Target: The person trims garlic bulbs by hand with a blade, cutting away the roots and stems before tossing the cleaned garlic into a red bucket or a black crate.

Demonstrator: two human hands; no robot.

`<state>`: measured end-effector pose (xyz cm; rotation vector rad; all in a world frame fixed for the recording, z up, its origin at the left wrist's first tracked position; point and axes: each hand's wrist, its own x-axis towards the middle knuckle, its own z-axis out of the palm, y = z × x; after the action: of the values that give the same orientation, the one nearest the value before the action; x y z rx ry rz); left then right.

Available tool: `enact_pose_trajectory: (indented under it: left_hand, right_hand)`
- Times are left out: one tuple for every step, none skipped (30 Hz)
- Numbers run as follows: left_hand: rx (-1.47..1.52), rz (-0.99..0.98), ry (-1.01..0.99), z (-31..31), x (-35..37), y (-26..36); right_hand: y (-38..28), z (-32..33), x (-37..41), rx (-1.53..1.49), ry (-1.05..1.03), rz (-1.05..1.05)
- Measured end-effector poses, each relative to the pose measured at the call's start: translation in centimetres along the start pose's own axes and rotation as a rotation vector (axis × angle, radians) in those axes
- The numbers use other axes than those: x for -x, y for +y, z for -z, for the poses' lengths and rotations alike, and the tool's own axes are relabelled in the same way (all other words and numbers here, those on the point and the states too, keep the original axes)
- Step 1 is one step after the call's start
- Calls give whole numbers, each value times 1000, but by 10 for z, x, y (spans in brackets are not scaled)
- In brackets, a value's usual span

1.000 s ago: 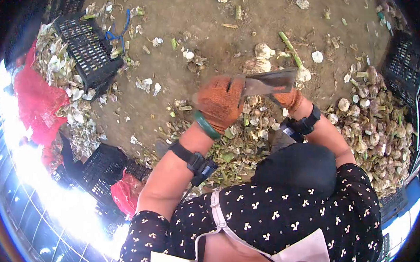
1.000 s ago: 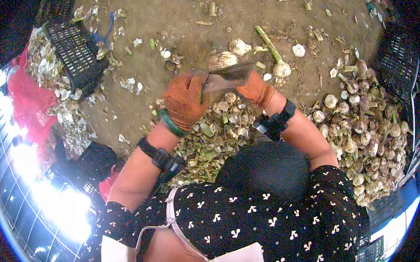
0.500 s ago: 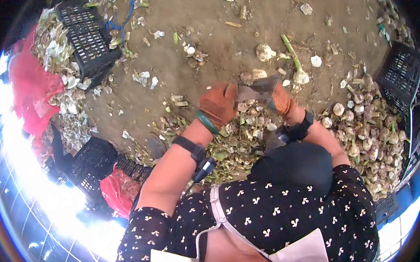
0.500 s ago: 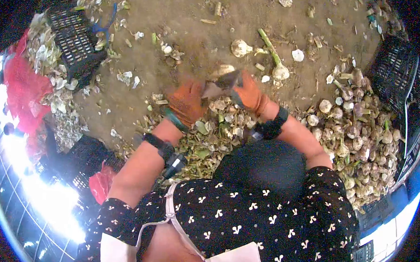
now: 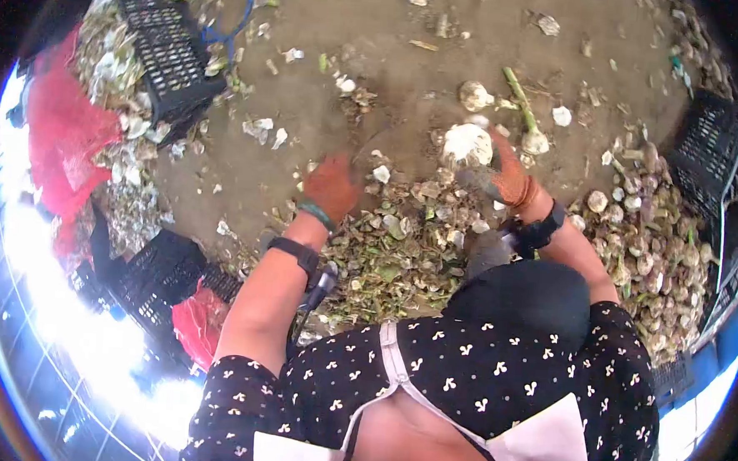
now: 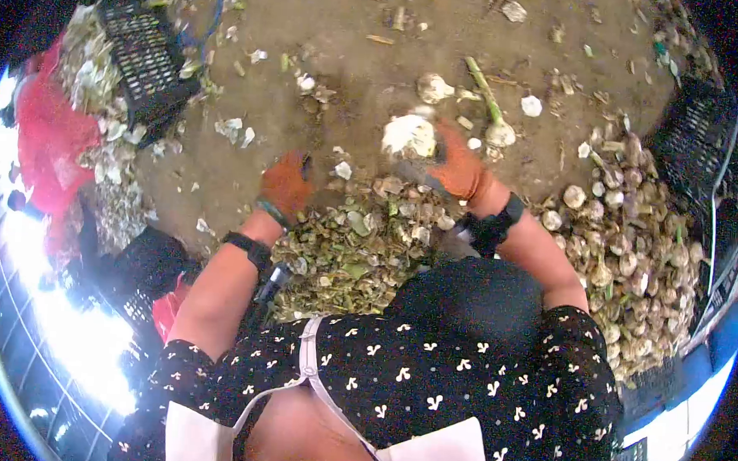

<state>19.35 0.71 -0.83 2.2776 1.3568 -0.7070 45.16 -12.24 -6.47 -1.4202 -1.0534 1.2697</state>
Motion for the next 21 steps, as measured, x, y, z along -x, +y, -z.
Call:
enact_pose_trajectory:
  left_hand:
    - [0,13,-4,-3,3,-2]
    - [115,41,98,-6,2,7]
    - [230,67,208,-3,-2,19]
    - [231,62,212,-1,-2,31]
    - [419,50,245,8,3,44]
    - [605,38,276,11,7,53]
    - [603,38,277,8,7,58]
    - [596,1,356,6,7,63]
    - [590,-36,435,5,7,67]
    - [593,-39,379,4,3,69]
    - [593,-37,379,7,0,73]
    - [623,0,379,11,-3,77]
    - [651,37,377,14,-6,79]
    - [648,38,374,16,-8,80]
    - [653,16,401,18,-11,80]
    - [659,-5,427,19,-11,80]
    - [658,-5,425,20,-10,81]
    - [698,-54,428,22,-9,82]
    - [737,-103,430,22,-7,82]
    - [741,-100,426,10,-3,78]
    - [507,3,101,-15,6,67]
  right_hand:
    - [11,2,1,454,78,231]
    - [6,3,1,459,73,223]
    - [-5,5,-4,137,36,104]
    - [-12,7,-9,-189,4,-13]
    - [-13,10,-11,-195,8,-12]
    - [-12,12,-13,-351,-36,-106]
    - [-13,16,-16,-500,-85,-199]
    - [-21,15,-14,-664,-71,-300]
    - [-17,16,-11,-660,-73,-303]
    - [-9,16,-7,-521,-116,-211]
    - [-3,12,-6,-521,-137,-182]
    - [2,8,-5,-521,-158,-154]
    - [7,4,-5,-522,-180,-125]
    - [7,-2,0,-715,-119,-94]
    - [14,-3,4,-812,-86,-81]
    - [22,-4,7,-908,-54,-65]
    - [29,0,5,-610,-76,-145]
    - [35,4,7,-458,-83,-183]
    - [40,7,8,-307,-95,-220]
    - [3,10,-2,-763,-75,-271]
    - [-31,13,-7,-1219,-58,-319]
